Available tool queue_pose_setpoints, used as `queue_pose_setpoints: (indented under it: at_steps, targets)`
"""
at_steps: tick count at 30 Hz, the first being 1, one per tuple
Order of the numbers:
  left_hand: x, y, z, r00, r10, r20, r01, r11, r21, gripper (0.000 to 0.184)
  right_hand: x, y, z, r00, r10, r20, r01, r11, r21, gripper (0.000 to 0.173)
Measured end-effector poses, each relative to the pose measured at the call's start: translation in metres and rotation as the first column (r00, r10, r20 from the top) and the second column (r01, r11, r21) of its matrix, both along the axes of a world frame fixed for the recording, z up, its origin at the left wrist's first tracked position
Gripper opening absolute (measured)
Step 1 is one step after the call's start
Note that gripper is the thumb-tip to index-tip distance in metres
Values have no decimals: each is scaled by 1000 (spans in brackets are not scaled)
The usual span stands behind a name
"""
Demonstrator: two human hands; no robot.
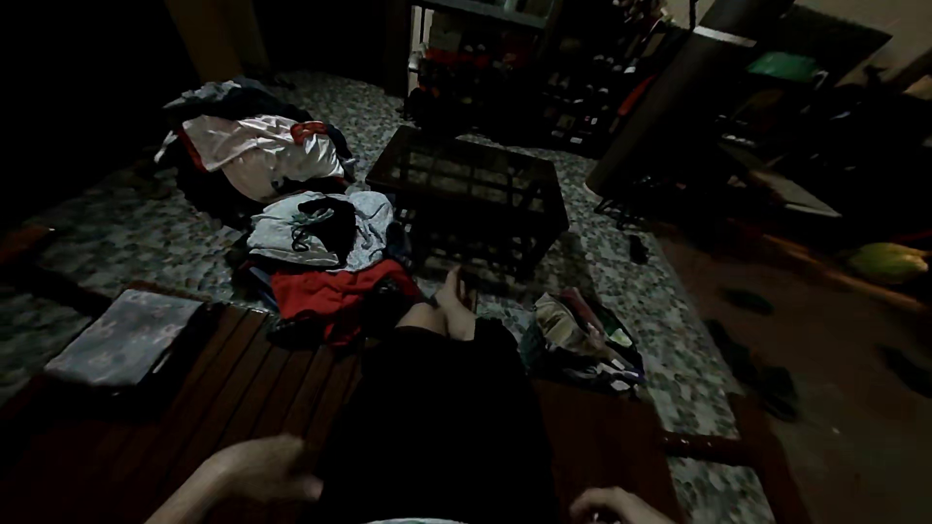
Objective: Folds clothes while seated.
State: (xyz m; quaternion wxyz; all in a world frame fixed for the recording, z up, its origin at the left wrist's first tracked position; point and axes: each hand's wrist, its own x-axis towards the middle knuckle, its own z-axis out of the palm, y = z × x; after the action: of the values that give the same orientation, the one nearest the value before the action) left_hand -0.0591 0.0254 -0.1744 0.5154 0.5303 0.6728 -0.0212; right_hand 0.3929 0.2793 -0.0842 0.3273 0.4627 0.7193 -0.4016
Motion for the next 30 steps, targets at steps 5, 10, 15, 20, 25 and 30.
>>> queue_pose_setpoints:
  at_steps: [5,10,15,20,25,30]
  targets:
    - [-20,66,-103,767,636,89,-635,771,-35,69,16,65,-129,740,-430,-517,517,856,27,32]
    - [6,81,-126,622,779,84,-775,627,-80,84,-42,75,-173,507,-764,-399,809,582,-86,61]
    - [-16,60,-132,292,883,368,-895,388,-219,50,-48,86,-171,418,-779,-468,826,540,-163,45]
    - [-43,104,-81,-84,719,690,-949,155,-276,36,-47,131,-131,258,-751,-608,829,495,-259,35]
    - [-78,160,26,155,489,859,-965,260,26,34,-68,190,-23,137,-564,-814,821,525,-225,31]
    - [-101,162,102,379,468,799,-920,287,268,32,-60,184,70,37,-385,-922,810,551,-198,31]
